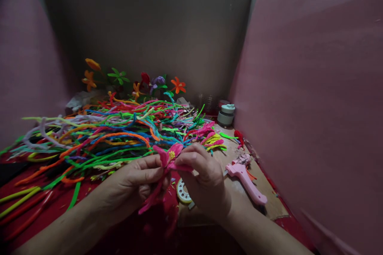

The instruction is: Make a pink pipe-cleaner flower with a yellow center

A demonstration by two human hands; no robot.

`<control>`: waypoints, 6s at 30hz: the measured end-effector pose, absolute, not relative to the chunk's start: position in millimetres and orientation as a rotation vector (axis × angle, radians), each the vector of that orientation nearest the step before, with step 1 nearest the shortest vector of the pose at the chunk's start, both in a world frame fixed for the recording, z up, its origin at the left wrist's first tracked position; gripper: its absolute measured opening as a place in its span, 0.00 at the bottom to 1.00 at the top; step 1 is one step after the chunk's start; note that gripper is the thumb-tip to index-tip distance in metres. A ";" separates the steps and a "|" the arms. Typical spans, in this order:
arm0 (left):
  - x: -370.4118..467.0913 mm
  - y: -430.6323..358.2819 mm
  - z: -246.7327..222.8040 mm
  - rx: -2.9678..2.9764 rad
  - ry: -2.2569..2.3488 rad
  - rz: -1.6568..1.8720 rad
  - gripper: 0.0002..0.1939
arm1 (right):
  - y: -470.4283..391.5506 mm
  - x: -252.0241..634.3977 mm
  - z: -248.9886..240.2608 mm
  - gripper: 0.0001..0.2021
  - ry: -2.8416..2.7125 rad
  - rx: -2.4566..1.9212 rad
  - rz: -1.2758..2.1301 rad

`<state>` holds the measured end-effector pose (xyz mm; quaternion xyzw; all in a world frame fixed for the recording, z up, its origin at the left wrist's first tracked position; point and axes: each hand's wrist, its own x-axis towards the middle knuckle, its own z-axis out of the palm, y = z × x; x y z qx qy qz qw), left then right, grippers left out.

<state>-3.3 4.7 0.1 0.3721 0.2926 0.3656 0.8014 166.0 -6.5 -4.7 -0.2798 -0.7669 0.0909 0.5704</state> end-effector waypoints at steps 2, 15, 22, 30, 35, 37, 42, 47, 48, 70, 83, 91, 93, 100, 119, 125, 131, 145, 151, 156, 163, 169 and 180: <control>-2.6 3.7 0.3 0.803 0.603 0.783 0.02 | -8.9 167.1 -4.9 0.12 -1.831 -0.650 0.154; -3.8 2.2 -1.5 0.853 0.591 0.774 0.03 | -14.6 166.7 -4.4 0.13 -1.861 -0.586 -0.007; -3.6 3.4 -4.8 0.890 0.601 0.781 0.04 | -17.1 167.6 -5.0 0.15 -1.870 -0.546 -0.004; -3.4 3.3 -3.6 0.921 0.569 0.765 0.03 | -20.0 165.0 -5.3 0.16 -1.849 -0.554 0.017; -3.8 2.5 -4.4 0.887 0.587 0.766 0.03 | -21.2 166.0 -7.5 0.15 -1.851 -0.578 0.029; -3.6 2.3 -4.6 0.875 0.589 0.775 0.02 | -21.4 166.6 -8.0 0.16 -1.852 -0.571 0.022; -3.3 2.2 -4.4 0.858 0.600 0.773 0.02 | -21.2 166.3 -9.2 0.16 -1.857 -0.586 0.029; -2.6 1.9 -4.0 0.888 0.596 0.759 0.02 | -21.4 164.5 -6.9 0.15 -1.840 -0.598 0.045; -2.5 1.8 -4.2 0.898 0.595 0.756 0.02 | -21.3 164.3 -5.8 0.15 -1.844 -0.595 0.038; -3.0 1.6 1.0 0.752 0.444 0.998 0.11 | -22.1 154.1 -6.5 0.04 -1.716 -0.896 0.652; 2.2 -1.2 -7.1 0.882 0.527 0.934 0.07 | -18.3 144.7 -3.2 0.08 -1.423 -0.666 1.412; -2.6 -6.1 1.8 1.374 0.917 1.080 0.06 | -22.5 146.1 -2.7 0.06 -1.474 -0.775 1.087; -1.7 -8.1 4.0 1.429 0.952 1.135 0.04 | -22.6 145.3 -3.9 0.06 -1.475 -0.800 0.954; 5.5 -16.3 -1.6 1.363 0.939 1.229 0.06 | -18.8 144.8 -10.3 0.07 -1.619 -0.829 0.442; 7.6 -21.1 4.0 1.413 1.021 1.286 0.02 | -25.1 151.0 -7.0 0.06 -1.794 -0.720 0.024; 14.9 -29.7 10.8 1.345 0.983 1.318 0.04 | -26.1 150.1 -4.6 0.07 -1.801 -0.704 -0.019; 9.5 -25.3 4.2 1.320 0.870 1.324 0.02 | -23.4 147.5 -9.0 0.06 -1.793 -0.662 0.006; -6.3 1.5 13.5 0.926 0.898 1.385 0.11 | 4.2 193.6 37.9 0.08 -1.600 -0.991 0.661; -4.9 7.6 4.8 0.908 0.824 1.270 0.10 | 48.6 253.9 42.1 0.10 -1.409 -1.244 0.675; -2.5 8.3 5.7 0.922 0.813 1.209 0.09 | 81.1 273.0 20.6 0.11 -1.771 -1.807 0.306; -2.6 7.1 6.8 0.968 0.810 1.165 0.09 | 104.4 270.8 7.1 0.10 -1.955 -1.935 0.213; -3.5 8.0 2.2 0.930 0.821 1.150 0.08 | 126.2 267.4 16.3 0.09 -2.072 -1.997 0.173; -1.6 8.1 1.3 0.913 0.812 1.157 0.08 | 155.5 260.6 6.9 0.15 -2.000 -2.137 0.232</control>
